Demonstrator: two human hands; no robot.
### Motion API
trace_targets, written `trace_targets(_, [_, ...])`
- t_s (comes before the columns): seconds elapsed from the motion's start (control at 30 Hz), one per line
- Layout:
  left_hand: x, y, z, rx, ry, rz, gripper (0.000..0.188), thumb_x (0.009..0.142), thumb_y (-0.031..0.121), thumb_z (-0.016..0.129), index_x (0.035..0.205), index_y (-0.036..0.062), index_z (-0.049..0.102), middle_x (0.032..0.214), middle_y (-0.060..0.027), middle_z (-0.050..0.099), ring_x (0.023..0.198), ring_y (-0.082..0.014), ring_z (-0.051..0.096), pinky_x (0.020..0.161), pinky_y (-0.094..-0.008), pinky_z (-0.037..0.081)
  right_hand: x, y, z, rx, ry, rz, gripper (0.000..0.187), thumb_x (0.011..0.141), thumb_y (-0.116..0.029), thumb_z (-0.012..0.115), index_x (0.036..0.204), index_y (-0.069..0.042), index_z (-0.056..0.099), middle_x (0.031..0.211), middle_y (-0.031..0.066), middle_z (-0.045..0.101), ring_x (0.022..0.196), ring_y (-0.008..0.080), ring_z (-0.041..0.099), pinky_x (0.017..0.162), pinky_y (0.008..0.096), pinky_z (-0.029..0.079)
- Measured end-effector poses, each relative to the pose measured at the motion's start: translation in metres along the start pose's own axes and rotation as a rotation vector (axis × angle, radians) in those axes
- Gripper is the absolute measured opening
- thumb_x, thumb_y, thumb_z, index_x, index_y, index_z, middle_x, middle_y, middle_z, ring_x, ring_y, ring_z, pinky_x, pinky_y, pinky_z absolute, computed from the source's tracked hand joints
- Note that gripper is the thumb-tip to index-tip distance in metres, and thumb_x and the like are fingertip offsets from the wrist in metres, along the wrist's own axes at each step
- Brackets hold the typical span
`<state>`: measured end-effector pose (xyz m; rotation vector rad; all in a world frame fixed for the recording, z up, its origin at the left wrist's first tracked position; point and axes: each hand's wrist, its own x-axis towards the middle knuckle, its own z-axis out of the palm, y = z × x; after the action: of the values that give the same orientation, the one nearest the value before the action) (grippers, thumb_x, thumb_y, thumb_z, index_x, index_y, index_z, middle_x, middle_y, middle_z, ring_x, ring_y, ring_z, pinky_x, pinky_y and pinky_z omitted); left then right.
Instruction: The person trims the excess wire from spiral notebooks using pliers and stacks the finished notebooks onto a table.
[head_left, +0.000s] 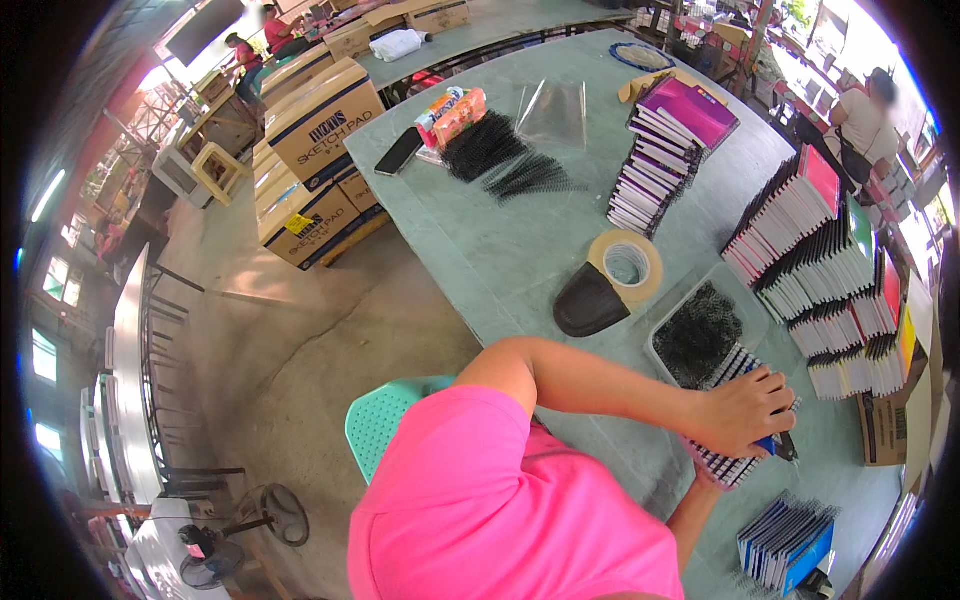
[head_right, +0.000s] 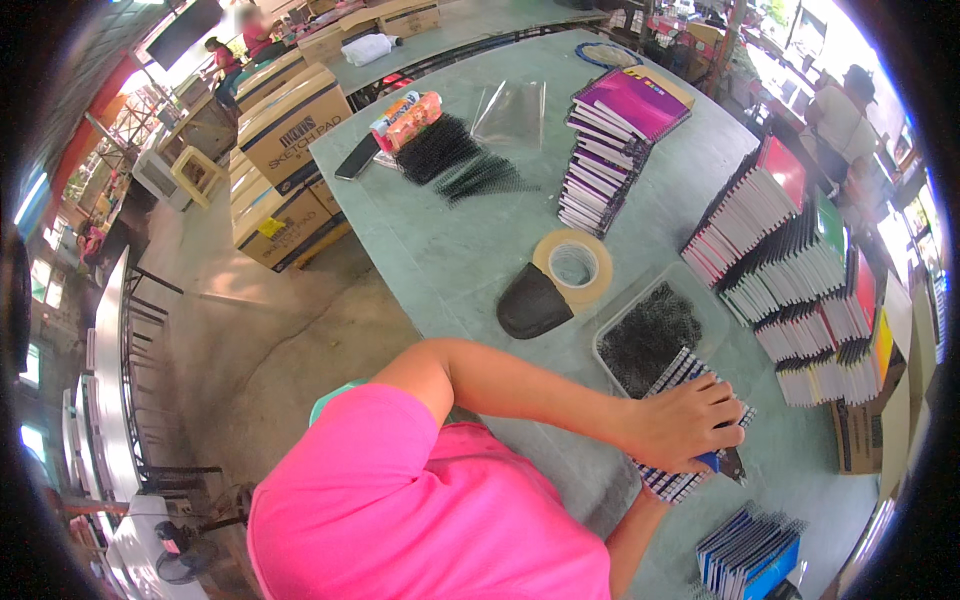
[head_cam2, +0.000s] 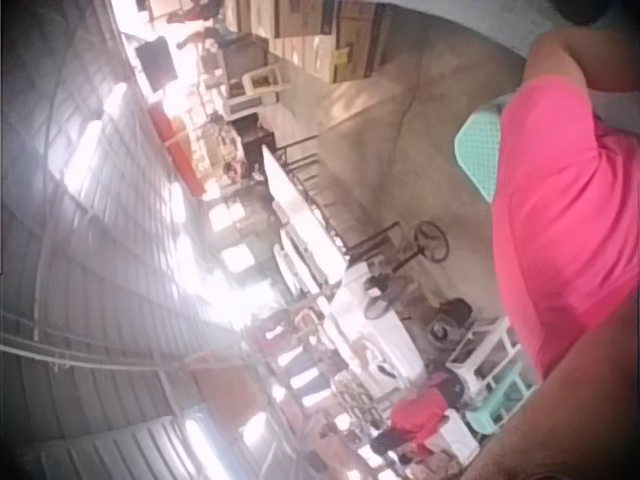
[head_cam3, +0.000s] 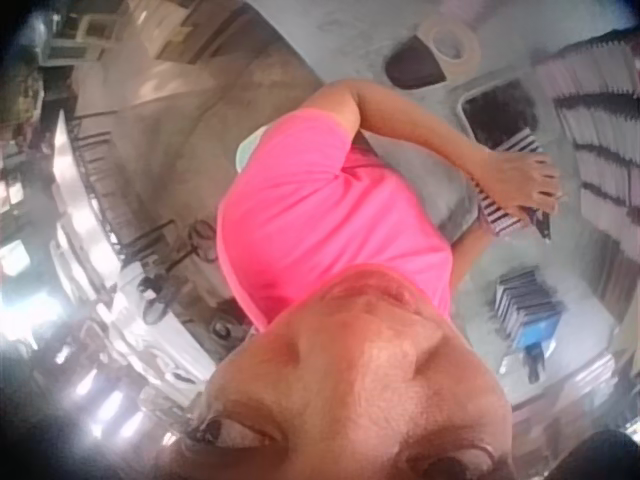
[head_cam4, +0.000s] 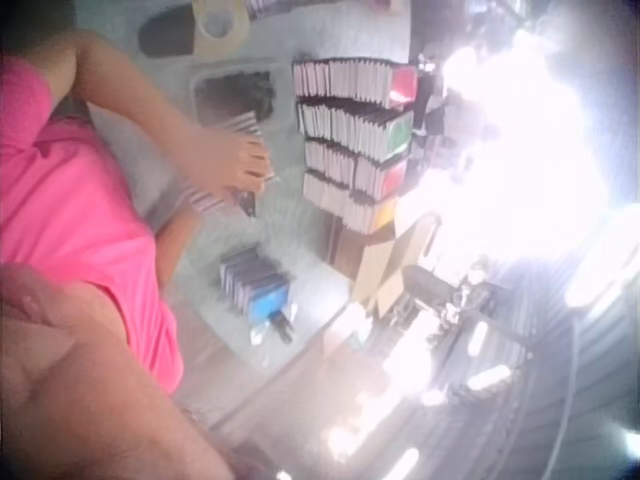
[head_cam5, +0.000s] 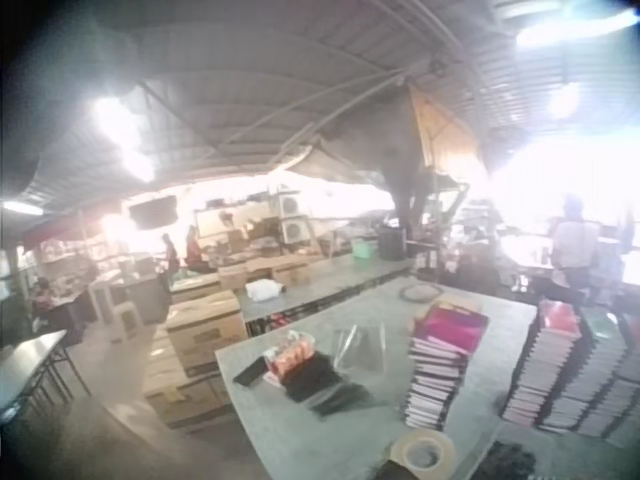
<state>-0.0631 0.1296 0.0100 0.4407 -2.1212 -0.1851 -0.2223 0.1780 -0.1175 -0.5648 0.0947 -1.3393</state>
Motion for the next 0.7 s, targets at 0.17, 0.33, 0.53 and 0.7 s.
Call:
trace_targets(0.17, [-0.001, -0.002, 0.006, -0.093, 0.050, -0.044, 0.048, 0.061, 0.033, 0.071, 0.094, 0.0058, 0.049, 0.093, -0.0112, 0.048, 0.089, -0.0276, 0.044, 0.077, -0.0397, 0.035, -0.001, 0.001, -0.005, -0.120, -0.044, -0.104, 0.060, 0.085, -0.043, 0.038, 0.133, -0.008, 0.026, 0.136, 0.0092, 0.028, 0.124, 0.0281, 0.027, 0.102, 0.0469, 0.021])
trace_targets(0.33, [0.000, -0.016, 0.005, -0.046, 0.026, -0.036, 0.048, 0.067, 0.038, 0.066, 0.096, 0.0048, 0.048, 0.093, -0.0120, 0.048, 0.090, -0.0285, 0.045, 0.078, -0.0392, 0.036, -0.002, 0.003, 0.010, 0.321, -0.111, -0.102, 0.063, 0.085, -0.045, 0.037, 0.135, -0.010, 0.024, 0.140, 0.0072, 0.025, 0.128, 0.0263, 0.023, 0.104, 0.0459, 0.017])
trace_targets(0.53, [-0.019, -0.047, 0.015, -0.424, 0.008, -0.718, 0.064, 0.075, 0.052, 0.055, 0.105, -0.0032, 0.044, 0.099, -0.0221, 0.048, 0.096, -0.0367, 0.047, 0.083, -0.0417, 0.037, -0.007, -0.006, 0.020, 1.988, -0.124, 0.382, 0.065, 0.084, -0.049, 0.033, 0.137, -0.013, 0.021, 0.140, 0.0040, 0.024, 0.130, 0.0261, 0.019, 0.105, 0.0487, 0.015])
trace_targets(0.7, [-0.015, -0.044, 0.016, -0.519, -0.161, -0.849, 0.074, 0.074, 0.057, 0.054, 0.109, -0.0072, 0.040, 0.104, -0.0264, 0.048, 0.101, -0.0394, 0.046, 0.087, -0.0413, 0.036, 0.008, 0.006, 0.028, 3.446, -0.408, 0.289, 0.057, 0.087, -0.038, 0.035, 0.134, -0.007, 0.026, 0.137, 0.0057, 0.030, 0.127, 0.0259, 0.025, 0.104, 0.0423, 0.021])
